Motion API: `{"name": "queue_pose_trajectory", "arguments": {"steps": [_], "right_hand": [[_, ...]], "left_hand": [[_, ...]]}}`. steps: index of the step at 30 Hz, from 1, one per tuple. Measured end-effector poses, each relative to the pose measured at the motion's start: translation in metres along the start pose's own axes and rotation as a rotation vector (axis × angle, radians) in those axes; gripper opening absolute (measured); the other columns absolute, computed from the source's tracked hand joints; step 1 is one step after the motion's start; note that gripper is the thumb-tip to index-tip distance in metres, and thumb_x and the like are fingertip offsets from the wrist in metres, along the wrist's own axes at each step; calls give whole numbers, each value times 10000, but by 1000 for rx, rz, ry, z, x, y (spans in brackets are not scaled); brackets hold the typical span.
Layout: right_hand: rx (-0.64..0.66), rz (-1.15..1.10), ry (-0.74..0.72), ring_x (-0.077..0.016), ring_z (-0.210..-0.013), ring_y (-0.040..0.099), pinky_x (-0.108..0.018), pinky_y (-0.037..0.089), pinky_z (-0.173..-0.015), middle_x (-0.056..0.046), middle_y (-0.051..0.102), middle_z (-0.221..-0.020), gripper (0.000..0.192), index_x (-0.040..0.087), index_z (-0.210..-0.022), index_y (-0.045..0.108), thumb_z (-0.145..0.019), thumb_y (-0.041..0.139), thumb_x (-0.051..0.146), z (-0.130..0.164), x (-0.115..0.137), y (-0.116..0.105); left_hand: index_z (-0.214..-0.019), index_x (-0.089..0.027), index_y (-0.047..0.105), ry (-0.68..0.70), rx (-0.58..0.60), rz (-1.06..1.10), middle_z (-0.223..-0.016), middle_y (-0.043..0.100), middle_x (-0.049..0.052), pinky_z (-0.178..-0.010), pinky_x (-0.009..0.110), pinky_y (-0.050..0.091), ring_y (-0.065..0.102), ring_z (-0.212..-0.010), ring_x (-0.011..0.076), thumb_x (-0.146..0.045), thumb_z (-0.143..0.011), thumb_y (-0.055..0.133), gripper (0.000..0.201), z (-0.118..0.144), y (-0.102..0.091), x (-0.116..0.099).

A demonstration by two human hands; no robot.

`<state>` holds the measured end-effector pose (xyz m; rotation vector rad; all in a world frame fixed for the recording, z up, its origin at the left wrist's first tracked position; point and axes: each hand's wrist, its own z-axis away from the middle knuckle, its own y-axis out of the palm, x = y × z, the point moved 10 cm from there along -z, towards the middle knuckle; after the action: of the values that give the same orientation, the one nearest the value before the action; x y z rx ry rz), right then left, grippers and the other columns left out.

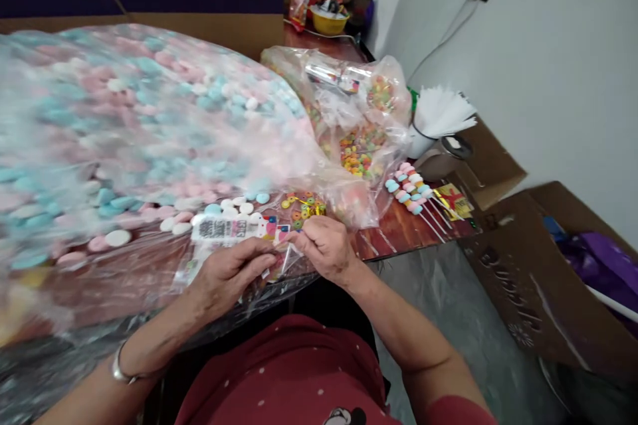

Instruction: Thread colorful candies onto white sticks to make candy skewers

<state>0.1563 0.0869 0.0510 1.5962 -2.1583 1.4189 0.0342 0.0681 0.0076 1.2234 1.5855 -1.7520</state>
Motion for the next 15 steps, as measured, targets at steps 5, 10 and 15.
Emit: {"name": "queue_pose_trajectory", "arguments": {"steps": [5,10,15], "right_hand": [[-36,40,-37,-111,-582,466,-243,385,-606,15,504,-588,405,206,-630,475,-988,417,387,11,2,-31],[-277,502,265,-189,-834,573,-306,447,-762,-75,659,-875,186,188,-936,610,-948,446,275,48,-73,-125],[40,1103,551,-256,-844,526,-368,403,-760,-148,659,-877,211,131,-922,658,-875,469,211,94,-153,-168]], "left_hand": [[-787,-177,679,220,-100,-111,-605,689,-1,-495,184,464,608,-493,116,-321,-915,507,259,5,2,-14],[-854,-188,732,269,-166,-71,-729,762,21,-560,185,529,686,-582,138,-303,-903,559,214,10,-8,-18],[-840,-189,765,168,-188,92,-752,772,27,-541,185,547,685,-583,137,-273,-857,629,160,9,-12,-6]]}}
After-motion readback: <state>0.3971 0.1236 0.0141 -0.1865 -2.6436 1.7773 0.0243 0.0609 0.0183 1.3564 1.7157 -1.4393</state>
